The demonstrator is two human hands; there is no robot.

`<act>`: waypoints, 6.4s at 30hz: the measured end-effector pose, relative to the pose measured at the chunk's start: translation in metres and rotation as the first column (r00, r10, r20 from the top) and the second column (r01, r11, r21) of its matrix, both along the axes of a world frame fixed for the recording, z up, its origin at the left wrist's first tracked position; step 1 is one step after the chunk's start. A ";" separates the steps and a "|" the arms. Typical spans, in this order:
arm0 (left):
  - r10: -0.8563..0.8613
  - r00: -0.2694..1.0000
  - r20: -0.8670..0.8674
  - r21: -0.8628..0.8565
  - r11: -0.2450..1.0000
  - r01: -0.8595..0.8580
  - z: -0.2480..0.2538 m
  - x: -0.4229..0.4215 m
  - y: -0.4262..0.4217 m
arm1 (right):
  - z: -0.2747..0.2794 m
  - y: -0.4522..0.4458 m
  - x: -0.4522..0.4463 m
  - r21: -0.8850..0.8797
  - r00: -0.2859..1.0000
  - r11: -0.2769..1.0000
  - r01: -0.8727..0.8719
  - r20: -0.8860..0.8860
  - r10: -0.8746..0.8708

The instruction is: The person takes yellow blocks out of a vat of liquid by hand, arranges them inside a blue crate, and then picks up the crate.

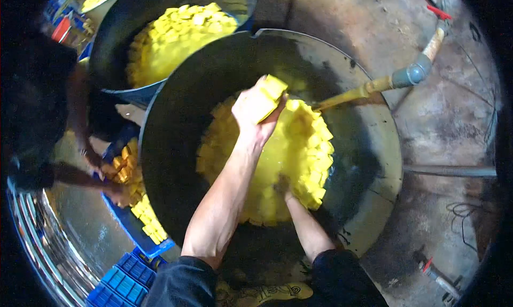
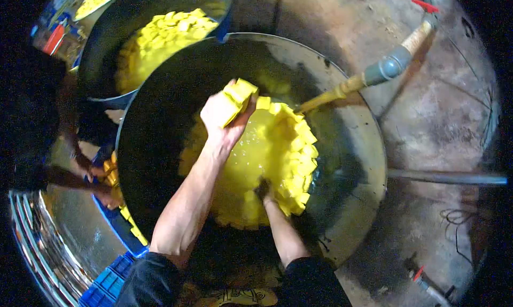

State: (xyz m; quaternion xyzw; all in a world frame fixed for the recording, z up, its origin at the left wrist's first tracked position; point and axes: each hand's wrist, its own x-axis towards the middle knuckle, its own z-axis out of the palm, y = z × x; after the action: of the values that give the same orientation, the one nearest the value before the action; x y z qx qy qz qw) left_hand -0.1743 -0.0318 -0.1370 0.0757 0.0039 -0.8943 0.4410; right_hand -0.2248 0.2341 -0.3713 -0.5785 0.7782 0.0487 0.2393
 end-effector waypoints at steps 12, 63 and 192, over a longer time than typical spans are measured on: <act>0.311 0.923 -0.226 -0.139 0.928 -0.346 0.173 0.239 -0.007 | 0.317 -0.128 0.112 0.070 0.225 0.994 -0.087 0.973 -0.049; 0.667 0.423 0.614 -0.389 -0.211 0.897 0.051 0.060 -0.007 | 0.234 -0.089 0.000 0.002 0.773 0.872 0.490 0.461 -0.435; 0.735 0.387 0.556 -0.810 0.374 0.452 0.150 0.263 0.111 | 0.322 -0.019 0.060 0.234 0.007 0.392 0.890 0.851 -0.525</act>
State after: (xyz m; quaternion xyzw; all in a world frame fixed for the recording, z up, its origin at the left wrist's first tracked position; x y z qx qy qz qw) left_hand 0.0888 0.0792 0.0134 0.2902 -0.7179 -0.4722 0.4213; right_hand -0.1647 0.2147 -0.0489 -0.0617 0.7263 -0.5155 0.4505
